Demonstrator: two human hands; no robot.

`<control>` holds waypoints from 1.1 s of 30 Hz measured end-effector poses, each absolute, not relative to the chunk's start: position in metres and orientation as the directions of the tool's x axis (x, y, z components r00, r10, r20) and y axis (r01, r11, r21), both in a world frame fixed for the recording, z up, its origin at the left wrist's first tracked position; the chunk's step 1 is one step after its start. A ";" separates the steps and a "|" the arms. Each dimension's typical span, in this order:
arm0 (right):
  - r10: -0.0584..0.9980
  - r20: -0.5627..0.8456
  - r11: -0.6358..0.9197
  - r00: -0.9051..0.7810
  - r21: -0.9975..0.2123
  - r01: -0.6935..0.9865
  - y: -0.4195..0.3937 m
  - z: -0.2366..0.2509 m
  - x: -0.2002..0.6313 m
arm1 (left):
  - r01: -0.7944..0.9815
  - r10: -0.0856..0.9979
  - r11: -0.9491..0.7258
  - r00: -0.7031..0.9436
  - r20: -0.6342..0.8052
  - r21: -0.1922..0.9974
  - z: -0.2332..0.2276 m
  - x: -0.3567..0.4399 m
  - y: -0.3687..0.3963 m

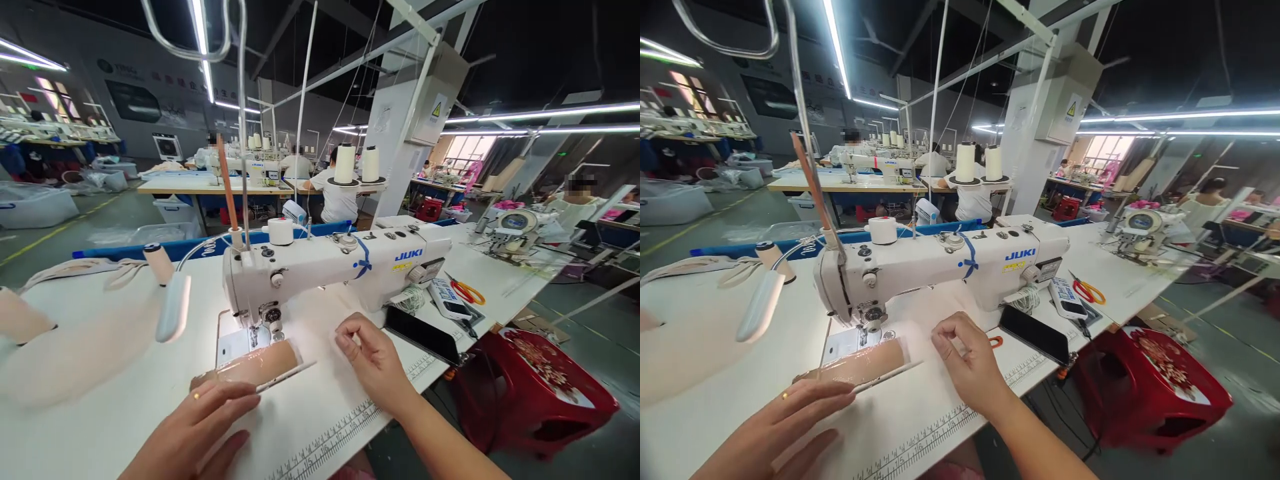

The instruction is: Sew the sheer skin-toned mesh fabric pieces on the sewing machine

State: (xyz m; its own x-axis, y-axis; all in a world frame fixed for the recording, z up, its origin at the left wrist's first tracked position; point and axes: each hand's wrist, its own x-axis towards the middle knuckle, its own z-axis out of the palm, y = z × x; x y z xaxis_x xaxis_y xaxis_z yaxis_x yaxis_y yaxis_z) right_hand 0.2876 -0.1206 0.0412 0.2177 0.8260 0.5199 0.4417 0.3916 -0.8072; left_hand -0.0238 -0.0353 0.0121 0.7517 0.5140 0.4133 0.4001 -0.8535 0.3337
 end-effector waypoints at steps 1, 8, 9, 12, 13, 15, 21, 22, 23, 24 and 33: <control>0.866 0.455 0.383 0.210 -0.871 0.308 -0.122 0.043 0.281 | 0.412 0.544 -0.833 0.731 0.412 0.368 0.016 -0.020 -0.038; 0.995 0.079 0.094 0.056 -0.922 -0.376 -0.116 0.039 0.242 | 0.397 0.802 -0.368 0.593 0.072 0.841 0.041 0.006 -0.044; 0.998 0.055 0.066 0.039 -0.914 -0.400 -0.115 0.038 0.238 | 0.361 0.794 -0.277 0.607 0.001 0.890 0.044 0.009 -0.043; 1.000 0.005 0.004 -0.001 -0.905 -0.425 -0.113 0.036 0.230 | 0.229 0.718 -0.003 0.679 -0.157 0.973 0.051 0.012 -0.040; 1.000 -0.011 -0.017 -0.016 -0.905 -0.425 -0.112 0.035 0.228 | 0.198 0.692 0.064 0.697 -0.187 0.978 0.054 0.011 -0.039; 0.998 -0.045 -0.062 -0.051 -0.899 -0.433 -0.111 0.032 0.226 | 0.173 0.681 0.122 0.701 -0.209 0.977 0.057 0.010 -0.035; 0.967 -0.130 -0.214 -0.219 -0.881 -0.421 -0.107 0.025 0.220 | 0.187 0.707 0.197 0.654 -0.271 0.963 0.058 0.011 -0.020; 0.957 -0.145 -0.240 -0.250 -0.883 -0.403 -0.106 0.025 0.220 | 0.191 0.698 0.211 0.657 -0.284 0.959 0.057 0.012 -0.018; 0.949 -0.152 -0.251 -0.275 -0.894 -0.372 -0.104 0.025 0.220 | 0.199 0.695 0.212 0.658 -0.291 0.957 0.056 0.014 -0.016; 0.945 -0.147 -0.241 -0.291 -0.916 -0.320 -0.101 0.025 0.220 | 0.212 0.693 0.203 0.658 -0.293 0.956 0.055 0.015 -0.015; 0.962 -0.105 -0.053 -0.250 -0.977 0.206 -0.054 0.034 0.225 | 0.310 0.672 0.155 0.663 -0.330 0.938 0.042 0.004 0.006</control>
State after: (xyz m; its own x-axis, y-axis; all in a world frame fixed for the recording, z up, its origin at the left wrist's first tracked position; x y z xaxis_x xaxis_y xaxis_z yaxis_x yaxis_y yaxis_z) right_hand 0.2249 -0.0539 0.0339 -0.2503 0.9624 -0.1053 0.2063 -0.0533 -0.9770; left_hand 0.0044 0.0061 0.0423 0.6630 0.6720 -0.3299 0.3097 0.1550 0.9381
